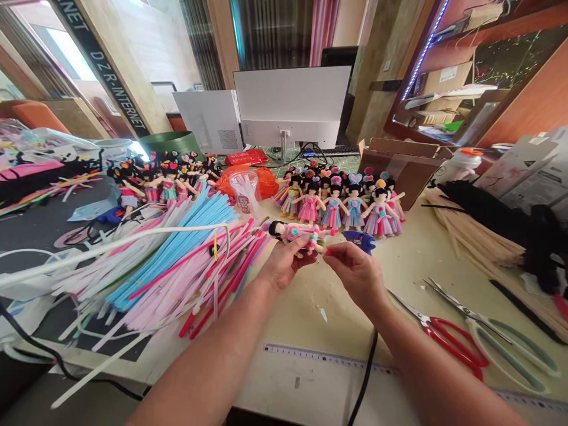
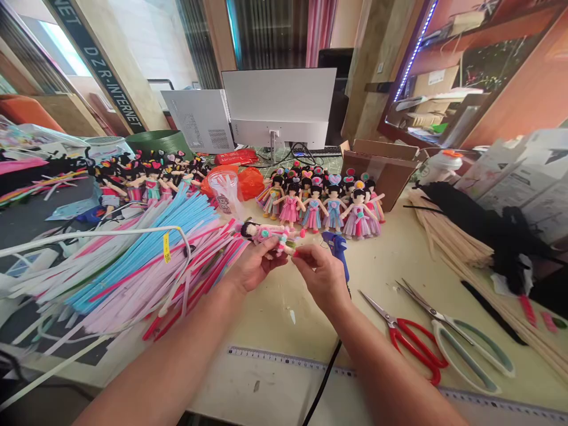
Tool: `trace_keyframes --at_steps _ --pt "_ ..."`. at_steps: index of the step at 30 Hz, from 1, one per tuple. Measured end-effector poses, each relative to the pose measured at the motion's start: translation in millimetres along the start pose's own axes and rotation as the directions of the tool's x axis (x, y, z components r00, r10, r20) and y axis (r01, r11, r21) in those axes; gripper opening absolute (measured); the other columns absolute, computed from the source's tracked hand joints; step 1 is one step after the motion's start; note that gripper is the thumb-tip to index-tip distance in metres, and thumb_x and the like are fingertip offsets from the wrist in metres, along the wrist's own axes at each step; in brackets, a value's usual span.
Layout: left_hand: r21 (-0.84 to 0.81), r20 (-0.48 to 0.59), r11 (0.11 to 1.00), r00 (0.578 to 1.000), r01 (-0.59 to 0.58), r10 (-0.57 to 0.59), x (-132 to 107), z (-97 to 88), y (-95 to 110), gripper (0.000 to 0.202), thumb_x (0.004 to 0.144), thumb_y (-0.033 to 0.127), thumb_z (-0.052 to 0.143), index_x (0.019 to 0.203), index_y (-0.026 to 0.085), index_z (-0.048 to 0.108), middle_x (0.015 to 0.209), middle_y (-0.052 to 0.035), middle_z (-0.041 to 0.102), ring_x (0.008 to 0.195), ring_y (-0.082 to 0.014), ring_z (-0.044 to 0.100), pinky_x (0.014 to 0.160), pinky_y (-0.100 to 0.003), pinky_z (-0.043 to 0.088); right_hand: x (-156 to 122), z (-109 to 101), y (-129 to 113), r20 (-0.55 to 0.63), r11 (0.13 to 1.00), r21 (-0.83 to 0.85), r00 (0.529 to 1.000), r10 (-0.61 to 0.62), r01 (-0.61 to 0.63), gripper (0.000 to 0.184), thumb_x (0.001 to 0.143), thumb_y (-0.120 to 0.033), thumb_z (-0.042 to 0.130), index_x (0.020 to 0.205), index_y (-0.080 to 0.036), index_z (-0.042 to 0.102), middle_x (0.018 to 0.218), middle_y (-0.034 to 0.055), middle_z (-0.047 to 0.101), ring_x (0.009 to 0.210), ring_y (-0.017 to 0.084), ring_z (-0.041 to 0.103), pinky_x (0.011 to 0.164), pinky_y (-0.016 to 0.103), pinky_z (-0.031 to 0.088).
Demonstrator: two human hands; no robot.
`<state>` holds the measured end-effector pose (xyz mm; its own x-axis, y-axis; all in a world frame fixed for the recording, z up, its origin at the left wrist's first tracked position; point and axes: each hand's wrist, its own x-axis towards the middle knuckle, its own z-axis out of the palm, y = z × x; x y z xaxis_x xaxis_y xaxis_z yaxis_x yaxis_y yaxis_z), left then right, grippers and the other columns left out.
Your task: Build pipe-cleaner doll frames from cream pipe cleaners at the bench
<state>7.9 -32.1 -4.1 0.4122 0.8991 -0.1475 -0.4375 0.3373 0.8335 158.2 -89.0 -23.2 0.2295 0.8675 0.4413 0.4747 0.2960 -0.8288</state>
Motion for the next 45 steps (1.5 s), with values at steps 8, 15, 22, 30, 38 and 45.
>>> trace_keyframes --at_steps 8,15,22,30,38,45 --pt "-0.031 -0.013 1.0 1.0 -0.003 0.002 0.7 -1.0 2.4 0.031 0.061 0.035 0.082 0.076 0.014 0.066 0.066 0.0 0.062 0.06 -0.0108 0.058 0.063 -0.027 0.053 -0.4 0.6 -1.4 0.027 0.998 0.047 0.999 0.039 -0.04 0.019 0.074 -0.038 0.068 0.087 -0.023 0.066 0.075 0.0022 0.071 0.065 0.018 0.066 0.066 0.033 0.054" --pt "-0.012 -0.03 0.999 0.999 -0.046 0.045 0.4 -2.3 3.9 0.03 0.062 0.036 0.082 0.077 0.015 0.066 0.067 -0.0002 0.063 0.062 -0.0109 0.058 0.064 -0.027 0.052 0.8 -1.0 -4.4 0.004 0.999 0.036 1.0 0.004 -0.004 0.023 0.072 -0.035 0.071 0.09 -0.022 0.065 0.074 0.002 0.069 0.064 0.017 0.063 0.065 0.032 0.054" --pt "-0.011 -0.001 0.999 0.999 -0.053 0.053 -1.5 0.3 0.8 0.031 0.061 0.037 0.082 0.075 0.014 0.066 0.067 0.0001 0.062 0.063 -0.0101 0.056 0.065 -0.027 0.052 0.7 -1.9 -5.9 0.027 1.0 0.004 1.0 0.007 -0.007 0.014 0.074 -0.034 0.067 0.08 -0.022 0.066 0.071 0.0017 0.07 0.062 0.017 0.064 0.063 0.031 0.054" --pt "-0.023 0.008 0.999 0.999 -0.039 0.039 -1.6 0.9 0.4 0.031 0.06 0.036 0.083 0.074 0.014 0.065 0.065 0.0006 0.061 0.062 -0.0097 0.057 0.065 -0.026 0.052 -0.2 -3.0 -5.9 0.025 1.0 -0.017 1.0 0.006 -0.005 0.013 0.075 -0.035 0.067 0.08 -0.023 0.066 0.07 0.0004 0.069 0.061 0.016 0.064 0.064 0.03 0.053" --pt "-0.039 -0.006 0.999 1.0 -0.026 0.026 1.3 -0.8 0.7 0.033 0.057 0.036 0.084 0.07 0.013 0.064 0.064 0.0008 0.061 0.061 -0.0099 0.057 0.065 -0.028 0.053 0.7 -0.4 -3.9 0.004 0.999 0.046 1.0 -0.002 0.002 0.019 0.072 -0.035 0.07 0.086 -0.022 0.065 0.073 0.0014 0.07 0.063 0.017 0.064 0.065 0.032 0.056" --pt "-0.019 -0.004 0.999 0.999 -0.032 0.032 2.8 -3.1 0.6 0.032 0.06 0.036 0.083 0.071 0.013 0.064 0.063 0.0009 0.061 0.061 -0.0101 0.057 0.066 -0.028 0.053 1.1 -1.3 -4.6 0.02 1.0 0.027 1.0 0.0 -0.001 0.019 0.072 -0.034 0.07 0.085 -0.022 0.065 0.072 0.0016 0.069 0.064 0.017 0.064 0.064 0.031 0.055"
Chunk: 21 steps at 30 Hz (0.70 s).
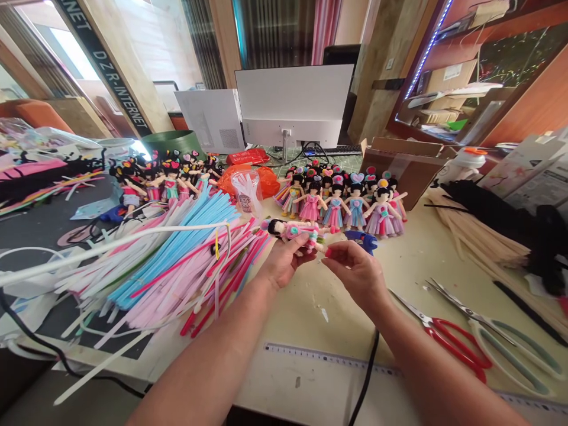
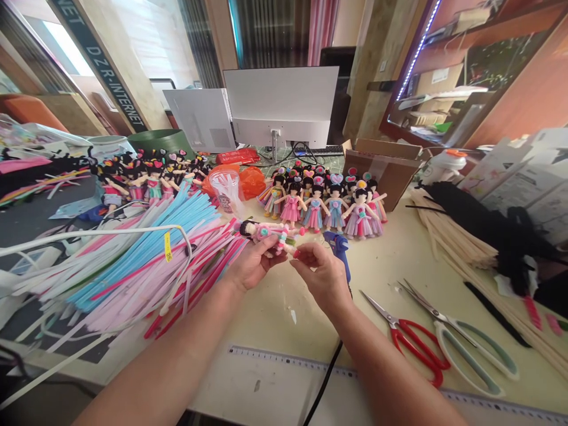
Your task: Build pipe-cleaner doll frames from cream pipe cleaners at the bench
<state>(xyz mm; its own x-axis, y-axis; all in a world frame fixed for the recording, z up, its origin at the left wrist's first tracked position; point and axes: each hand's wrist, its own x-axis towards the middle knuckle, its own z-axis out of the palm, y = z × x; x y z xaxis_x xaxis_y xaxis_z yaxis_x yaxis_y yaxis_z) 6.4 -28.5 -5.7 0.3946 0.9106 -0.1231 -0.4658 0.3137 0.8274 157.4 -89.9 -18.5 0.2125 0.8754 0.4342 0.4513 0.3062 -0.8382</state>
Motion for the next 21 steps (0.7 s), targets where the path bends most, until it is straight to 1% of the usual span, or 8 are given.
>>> trace_keyframes --at_steps 4,10,14,18,21 --pt "0.008 0.012 1.0 1.0 -0.009 0.009 -0.8 1.5 -0.2 0.031 0.06 0.035 0.083 0.072 0.013 0.065 0.064 0.0006 0.061 0.061 -0.0098 0.056 0.065 -0.028 0.053 -0.2 -0.2 -1.2 0.014 1.0 -0.003 1.0 0.012 -0.012 0.014 0.073 -0.033 0.068 0.082 -0.022 0.065 0.07 0.0008 0.069 0.062 0.016 0.064 0.063 0.03 0.054" --pt "0.017 0.022 1.0 1.0 -0.004 0.004 -2.0 3.0 -0.8 0.031 0.06 0.036 0.082 0.072 0.013 0.066 0.063 0.0009 0.061 0.061 -0.0098 0.058 0.065 -0.027 0.054 -0.7 -1.0 0.1 0.013 1.0 -0.024 1.0 0.014 -0.014 0.013 0.074 -0.034 0.067 0.079 -0.022 0.065 0.07 0.0003 0.068 0.061 0.016 0.063 0.064 0.031 0.053" --pt "0.024 0.013 1.0 1.0 -0.008 0.008 0.1 -0.1 -0.8 0.031 0.061 0.036 0.082 0.072 0.013 0.066 0.063 0.0005 0.062 0.061 -0.0101 0.059 0.065 -0.027 0.054 -1.0 -0.7 2.0 0.021 1.0 -0.005 0.999 0.025 -0.025 0.019 0.073 -0.036 0.07 0.084 -0.022 0.065 0.072 0.0009 0.068 0.064 0.017 0.063 0.065 0.032 0.053" --pt "0.029 -0.017 0.999 0.999 -0.044 0.044 3.4 -5.8 1.9 0.032 0.061 0.036 0.083 0.076 0.013 0.066 0.066 -0.0004 0.064 0.061 -0.0102 0.059 0.062 -0.026 0.054 -0.7 -0.1 2.0 0.016 1.0 0.013 1.0 0.018 -0.018 0.029 0.07 -0.038 0.072 0.093 -0.022 0.063 0.073 0.0011 0.067 0.065 0.016 0.062 0.066 0.032 0.052" --pt "0.031 -0.015 0.998 0.998 -0.057 0.057 4.0 -8.0 5.1 0.033 0.061 0.036 0.083 0.078 0.014 0.066 0.067 0.0 0.064 0.061 -0.0102 0.059 0.062 -0.026 0.053 0.7 -3.1 0.8 -0.022 1.0 0.012 1.0 0.02 -0.019 0.028 0.073 -0.04 0.069 0.093 -0.021 0.063 0.074 0.0018 0.066 0.065 0.016 0.061 0.065 0.032 0.052"
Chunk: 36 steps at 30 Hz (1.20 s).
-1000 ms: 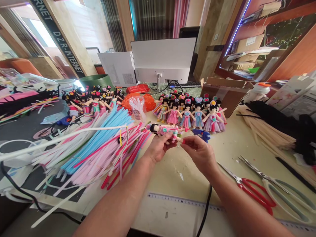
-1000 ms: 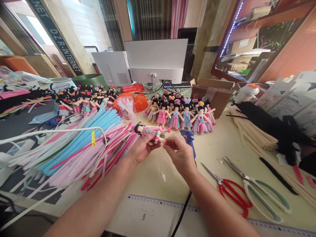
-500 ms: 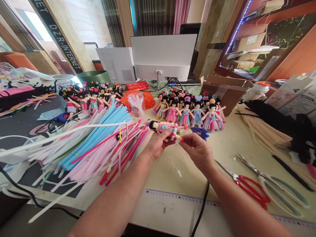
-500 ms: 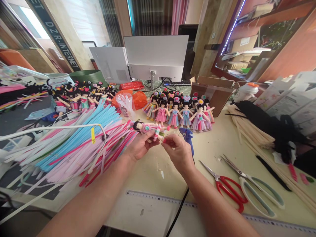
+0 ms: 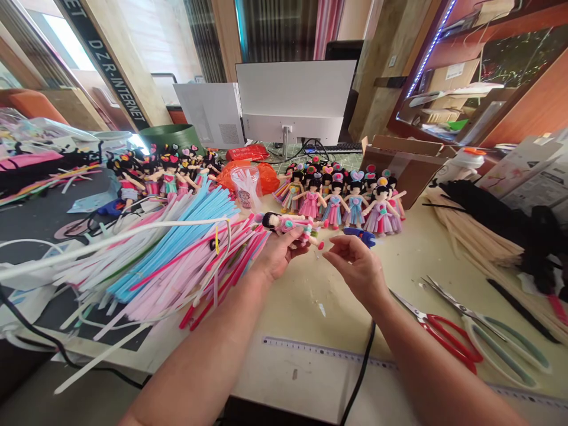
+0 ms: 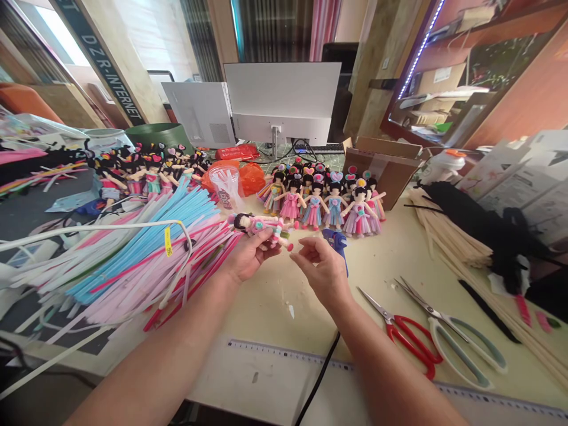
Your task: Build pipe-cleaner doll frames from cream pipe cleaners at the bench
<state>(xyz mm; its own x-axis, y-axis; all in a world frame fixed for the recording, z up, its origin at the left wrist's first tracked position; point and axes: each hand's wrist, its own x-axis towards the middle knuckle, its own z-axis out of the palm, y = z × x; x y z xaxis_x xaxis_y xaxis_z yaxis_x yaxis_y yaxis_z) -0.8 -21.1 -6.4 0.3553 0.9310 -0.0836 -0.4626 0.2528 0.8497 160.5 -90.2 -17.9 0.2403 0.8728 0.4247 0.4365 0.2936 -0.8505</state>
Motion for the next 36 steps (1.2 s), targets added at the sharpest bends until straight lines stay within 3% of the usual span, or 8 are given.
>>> trace_keyframes --at_steps 6,11,15,19,36 --pt "0.055 0.053 0.998 0.998 0.021 -0.024 -4.0 2.7 3.4 0.033 0.06 0.036 0.083 0.079 0.014 0.067 0.066 -0.0008 0.064 0.063 -0.0117 0.06 0.065 -0.028 0.053 5.5 -11.8 -0.2 -0.055 0.999 -0.024 0.998 0.025 -0.026 0.019 0.082 -0.038 0.059 0.09 -0.021 0.064 0.077 0.0023 0.067 0.068 0.017 0.062 0.067 0.033 0.051" --pt "0.11 0.103 0.993 0.994 0.031 -0.043 -7.5 4.7 2.2 0.032 0.06 0.035 0.082 0.079 0.014 0.068 0.064 -0.0012 0.064 0.059 -0.0116 0.058 0.066 -0.029 0.051 8.1 -12.6 2.9 -0.057 0.999 0.038 0.998 -0.011 0.013 0.027 0.076 -0.035 0.066 0.1 -0.021 0.064 0.08 0.0024 0.066 0.07 0.016 0.062 0.069 0.033 0.054" --pt "0.156 0.145 0.987 0.988 0.036 -0.059 -8.7 5.3 1.4 0.038 0.059 0.035 0.083 0.086 0.014 0.068 0.073 -0.0043 0.069 0.062 -0.0128 0.06 0.066 -0.029 0.051 8.0 -12.3 5.0 -0.051 0.999 0.043 0.998 -0.02 0.023 0.027 0.075 -0.036 0.07 0.097 -0.021 0.065 0.083 0.0031 0.068 0.072 0.017 0.064 0.071 0.033 0.055" --pt "0.189 0.176 0.981 0.982 0.042 -0.076 -8.7 4.9 1.1 0.036 0.06 0.037 0.082 0.083 0.013 0.068 0.074 -0.0059 0.069 0.063 -0.0128 0.06 0.067 -0.029 0.05 7.2 -13.5 5.9 -0.047 0.999 -0.007 0.998 -0.038 0.038 0.023 0.076 -0.037 0.07 0.092 -0.021 0.067 0.079 0.0028 0.069 0.07 0.017 0.064 0.07 0.033 0.054" --pt "0.228 0.19 0.973 0.978 0.043 -0.088 -9.2 2.7 4.2 0.035 0.061 0.036 0.081 0.084 0.014 0.068 0.071 -0.005 0.067 0.061 -0.0125 0.058 0.068 -0.031 0.05 6.6 -12.9 1.7 -0.023 0.999 -0.042 1.0 -0.011 0.01 0.022 0.075 -0.041 0.068 0.084 -0.021 0.07 0.073 0.003 0.07 0.064 0.018 0.063 0.059 0.031 0.051"
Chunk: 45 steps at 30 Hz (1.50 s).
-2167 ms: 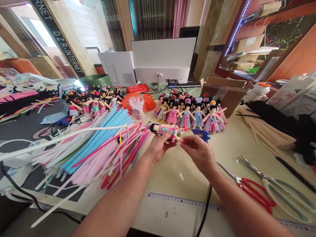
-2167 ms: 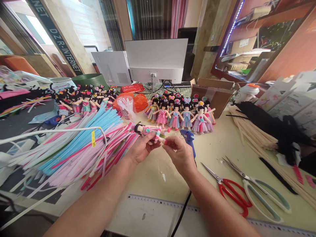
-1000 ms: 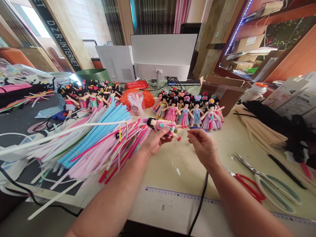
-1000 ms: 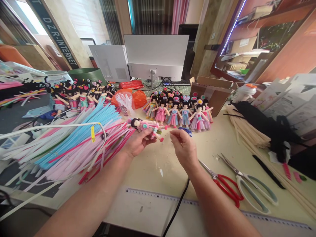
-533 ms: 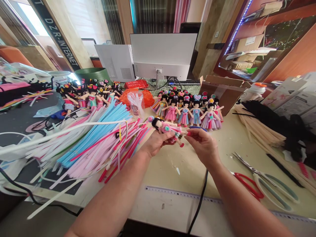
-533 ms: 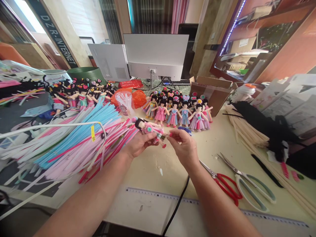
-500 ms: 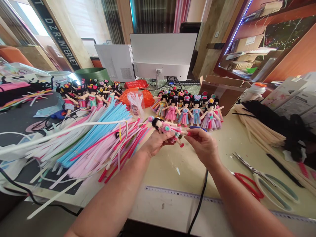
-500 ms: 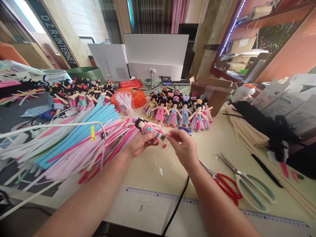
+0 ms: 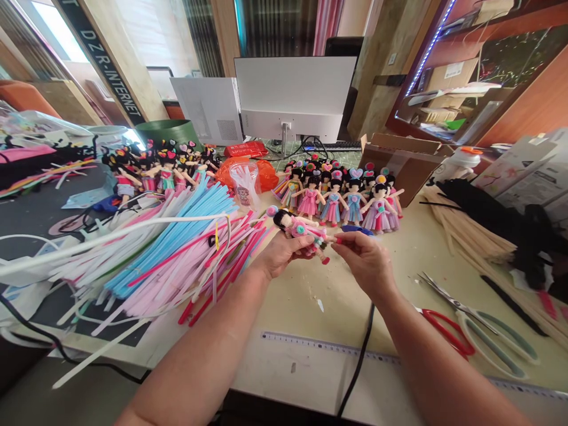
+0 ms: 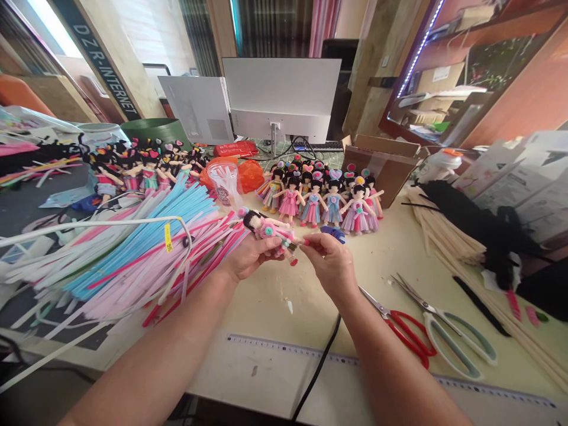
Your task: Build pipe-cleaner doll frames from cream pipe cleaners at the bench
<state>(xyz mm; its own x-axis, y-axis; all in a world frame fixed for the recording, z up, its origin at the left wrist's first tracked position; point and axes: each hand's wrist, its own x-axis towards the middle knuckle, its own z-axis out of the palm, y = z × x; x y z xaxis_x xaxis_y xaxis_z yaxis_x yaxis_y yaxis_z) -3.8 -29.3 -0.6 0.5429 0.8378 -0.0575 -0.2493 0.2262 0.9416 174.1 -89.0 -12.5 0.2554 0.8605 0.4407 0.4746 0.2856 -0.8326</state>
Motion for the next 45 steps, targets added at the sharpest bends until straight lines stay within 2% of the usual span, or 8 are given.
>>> trace_keyframes --at_steps 6,9,13,18,26,33,45 --pt "-0.03 -0.011 1.0 1.0 -0.004 0.003 0.9 0.5 -0.3 0.038 0.06 0.036 0.082 0.088 0.014 0.068 0.07 -0.0029 0.067 0.06 -0.0114 0.059 0.067 -0.029 0.05 0.6 1.8 0.7 0.004 0.999 0.04 0.999 0.034 -0.034 0.026 0.073 -0.042 0.069 0.087 -0.021 0.068 0.074 0.0032 0.07 0.067 0.018 0.064 0.063 0.032 0.052" --pt "-0.1 -0.079 0.994 0.997 -0.033 0.025 3.6 -2.0 -0.1 0.034 0.059 0.036 0.083 0.08 0.014 0.067 0.064 -0.0002 0.064 0.057 -0.0096 0.057 0.065 -0.028 0.051 2.2 2.1 0.0 -0.018 0.994 0.063 0.996 0.087 -0.085 0.034 0.07 -0.045 0.07 0.092 -0.019 0.066 0.074 0.0034 0.069 0.065 0.018 0.063 0.061 0.031 0.051" --pt "-0.153 -0.17 0.986 0.985 -0.06 0.033 6.4 -5.2 0.3 0.032 0.059 0.036 0.083 0.074 0.014 0.066 0.062 0.0 0.063 0.059 -0.0105 0.058 0.065 -0.028 0.052 0.8 3.6 -1.2 0.026 0.995 -0.007 0.994 0.102 -0.102 0.03 0.073 -0.049 0.067 0.076 -0.019 0.064 0.066 0.003 0.066 0.06 0.017 0.06 0.057 0.03 0.049" --pt "-0.161 -0.144 0.986 0.989 -0.053 0.029 6.4 -2.6 -2.1 0.03 0.06 0.036 0.082 0.07 0.014 0.065 0.063 -0.0001 0.063 0.06 -0.0112 0.058 0.066 -0.03 0.053 -6.5 10.8 -1.5 0.146 0.997 -0.077 0.989 -0.004 0.016 0.022 0.073 -0.041 0.07 0.084 -0.022 0.067 0.072 0.0013 0.067 0.064 0.016 0.061 0.063 0.03 0.05" --pt "-0.173 -0.12 0.984 0.993 -0.033 0.013 6.6 -0.6 -5.1 0.031 0.059 0.036 0.083 0.075 0.014 0.067 0.066 -0.0004 0.065 0.059 -0.0107 0.057 0.065 -0.03 0.053 -8.3 12.4 -6.0 0.118 0.989 -0.101 0.988 -0.096 0.108 0.009 0.075 -0.032 0.065 0.078 -0.023 0.066 0.07 0.0007 0.066 0.06 0.015 0.06 0.06 0.029 0.05" --pt "-0.213 -0.125 0.977 0.992 -0.002 -0.026 7.2 1.5 -6.1 0.03 0.06 0.035 0.082 0.076 0.015 0.067 0.064 0.0004 0.064 0.06 -0.0113 0.058 0.065 -0.029 0.052 -9.2 12.8 -8.6 0.085 0.988 -0.105 0.991 -0.103 0.111 0.009 0.077 -0.032 0.064 0.076 -0.023 0.066 0.07 0.001 0.066 0.06 0.015 0.06 0.061 0.029 0.05" --pt "-0.235 -0.117 0.972 0.993 -0.009 -0.019 7.8 1.3 -5.0 0.033 0.058 0.036 0.083 0.075 0.014 0.065 0.064 0.0009 0.063 0.058 -0.0094 0.056 0.063 -0.027 0.053 -8.7 14.1 -7.0 0.083 0.994 -0.066 0.993 -0.081 0.086 0.013 0.073 -0.033 0.068 0.081 -0.022 0.067 0.071 0.0009 0.068 0.06 0.016 0.061 0.061 0.029 0.051"
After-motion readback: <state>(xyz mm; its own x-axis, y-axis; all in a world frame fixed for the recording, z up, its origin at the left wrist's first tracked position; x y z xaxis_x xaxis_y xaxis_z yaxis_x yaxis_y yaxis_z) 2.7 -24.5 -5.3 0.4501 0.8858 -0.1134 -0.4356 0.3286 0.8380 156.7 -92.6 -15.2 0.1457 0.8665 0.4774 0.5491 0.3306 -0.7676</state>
